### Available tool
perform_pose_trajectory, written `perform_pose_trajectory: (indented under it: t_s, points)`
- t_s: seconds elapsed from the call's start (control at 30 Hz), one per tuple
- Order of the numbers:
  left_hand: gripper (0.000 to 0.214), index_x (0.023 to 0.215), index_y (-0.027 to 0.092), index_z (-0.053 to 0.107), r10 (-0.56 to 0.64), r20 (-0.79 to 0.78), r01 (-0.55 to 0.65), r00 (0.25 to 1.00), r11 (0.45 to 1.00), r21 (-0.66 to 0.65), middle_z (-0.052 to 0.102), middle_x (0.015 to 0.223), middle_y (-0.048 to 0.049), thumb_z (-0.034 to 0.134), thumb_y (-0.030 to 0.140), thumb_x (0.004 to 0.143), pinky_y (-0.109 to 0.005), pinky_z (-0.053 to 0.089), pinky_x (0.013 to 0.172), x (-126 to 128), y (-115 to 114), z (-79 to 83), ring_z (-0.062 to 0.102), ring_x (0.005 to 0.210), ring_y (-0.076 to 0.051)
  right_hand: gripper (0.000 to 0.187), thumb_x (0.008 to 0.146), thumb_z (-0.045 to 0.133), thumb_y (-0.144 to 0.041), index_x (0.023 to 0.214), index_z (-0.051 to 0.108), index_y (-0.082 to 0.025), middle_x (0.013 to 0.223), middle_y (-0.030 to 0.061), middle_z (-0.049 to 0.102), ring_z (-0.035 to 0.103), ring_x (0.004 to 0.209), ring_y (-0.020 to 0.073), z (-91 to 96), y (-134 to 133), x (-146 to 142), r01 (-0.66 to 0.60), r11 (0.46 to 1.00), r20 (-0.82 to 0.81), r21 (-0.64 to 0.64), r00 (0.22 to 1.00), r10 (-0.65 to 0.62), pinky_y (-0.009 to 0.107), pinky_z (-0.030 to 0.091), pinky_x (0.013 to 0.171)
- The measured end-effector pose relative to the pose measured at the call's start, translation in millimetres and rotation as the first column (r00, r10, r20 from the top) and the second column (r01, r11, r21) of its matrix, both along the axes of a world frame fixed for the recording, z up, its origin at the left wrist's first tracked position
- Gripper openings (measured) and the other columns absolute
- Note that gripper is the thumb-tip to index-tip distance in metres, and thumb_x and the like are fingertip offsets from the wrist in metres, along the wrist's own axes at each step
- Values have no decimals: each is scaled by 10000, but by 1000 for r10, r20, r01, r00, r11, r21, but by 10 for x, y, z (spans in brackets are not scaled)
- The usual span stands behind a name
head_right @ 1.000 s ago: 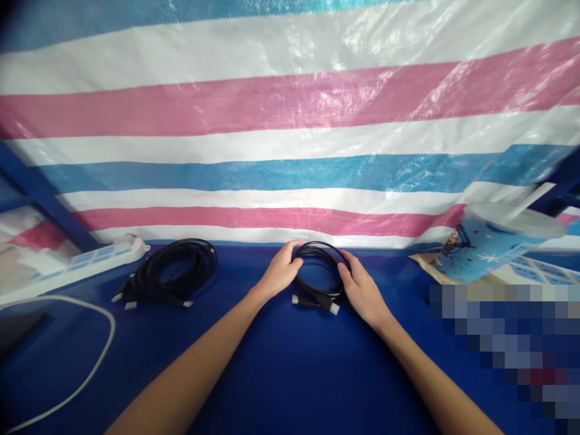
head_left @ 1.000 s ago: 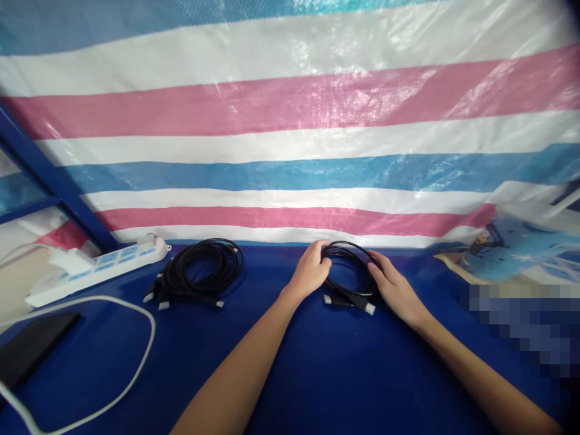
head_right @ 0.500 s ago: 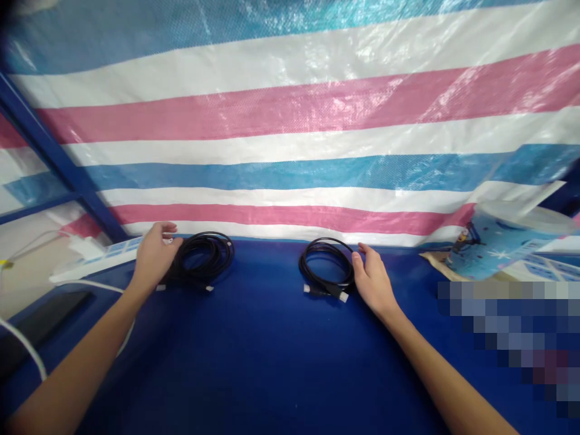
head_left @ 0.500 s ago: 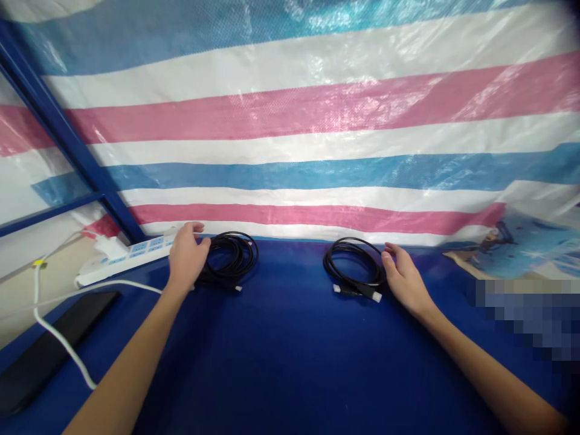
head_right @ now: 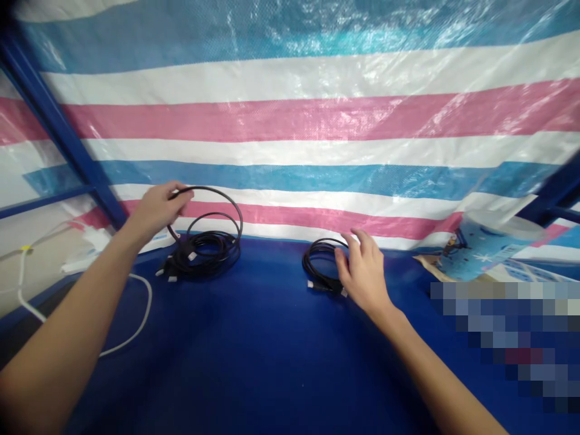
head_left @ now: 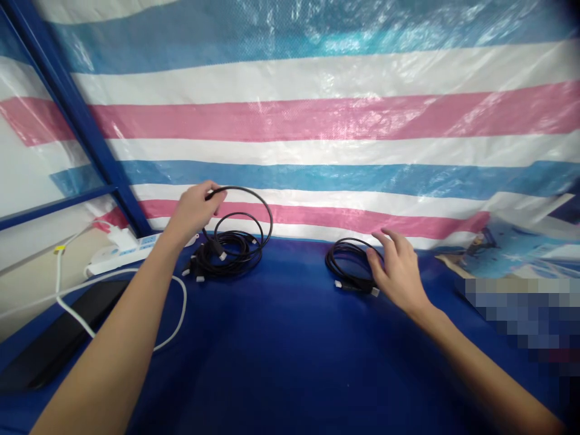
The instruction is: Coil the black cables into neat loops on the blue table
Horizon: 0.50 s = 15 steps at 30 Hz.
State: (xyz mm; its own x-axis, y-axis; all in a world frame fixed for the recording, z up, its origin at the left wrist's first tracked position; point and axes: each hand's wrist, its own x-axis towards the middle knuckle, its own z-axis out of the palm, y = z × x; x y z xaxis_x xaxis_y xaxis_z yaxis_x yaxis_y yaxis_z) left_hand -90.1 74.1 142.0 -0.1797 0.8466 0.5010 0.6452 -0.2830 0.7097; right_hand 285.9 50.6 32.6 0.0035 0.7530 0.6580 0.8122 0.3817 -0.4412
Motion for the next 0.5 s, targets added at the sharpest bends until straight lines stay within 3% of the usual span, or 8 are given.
perform_pose_trajectory:
  t_s: [0.1,0.17,0.2,0.27,0.37,0.4,0.43,0.5]
  points:
    - [76,776,247,547,-149,229,98,962,971,219,332,489,60,575,318,776,-263,195,428,215,-158,278,254,405,-85,484,885,480,-462,1288,453,-197,1312,174,521,475,1237,318,405,-93,-393,-231,965,-35,-122,973,228,527,402,983]
    - [56,814,268,522,-242,343,122,907,934,337,269,471,72,538,322,817,-265,127,417,401,-277,445,160,384,-83,512,891,481,-492,1349,376,-289,1359,98,521,507,1230,240,697,-163,-709,-402,895,-86,-191,915,393,418,490,917]
    - [52,784,255,517,-349,447,171,824,904,391,267,456,73,561,274,806,-271,106,412,494,-331,520,148,373,-80,540,887,488,-503,1370,336,-316,1396,71,492,484,1257,208,830,-198,-878,-510,833,-138,-215,860,491,385,486,932]
    - [95,741,221,499,-481,610,176,630,854,490,258,441,74,531,196,827,-271,92,401,655,-407,637,137,359,-69,567,833,611,-433,1326,369,-296,1392,71,487,445,1287,200,1039,-262,-1216,-820,558,-541,-130,530,653,393,422,1004]
    - [124,825,225,444,-527,724,3,445,809,587,234,451,83,374,182,920,-243,160,391,805,-414,677,173,353,-66,381,799,650,-339,1137,489,-264,1054,34,658,591,1066,196,1152,-319,-1658,-942,304,-817,143,62,574,379,459,920]
    - [112,870,238,426,-517,755,-48,403,812,581,246,466,84,343,205,938,-233,199,396,835,-389,648,206,358,-66,309,788,650,-314,1064,522,-257,978,18,659,607,995,190,1142,-321,-1773,-935,275,-842,224,-44,538,360,474,872]
    - [91,908,253,412,-499,787,-80,362,825,560,272,487,83,332,232,947,-225,238,406,863,-354,599,249,368,-66,278,765,666,-275,1014,542,-258,906,-4,647,612,916,173,1118,-314,-1868,-910,297,-858,288,-108,502,330,481,816]
    - [70,964,277,409,-456,847,-83,271,866,493,360,546,71,341,284,947,-221,318,439,929,-273,462,359,415,-68,267,740,687,-231,974,562,-262,806,-37,608,593,781,141,1060,-270,-1992,-842,408,-880,354,-152,451,287,467,726]
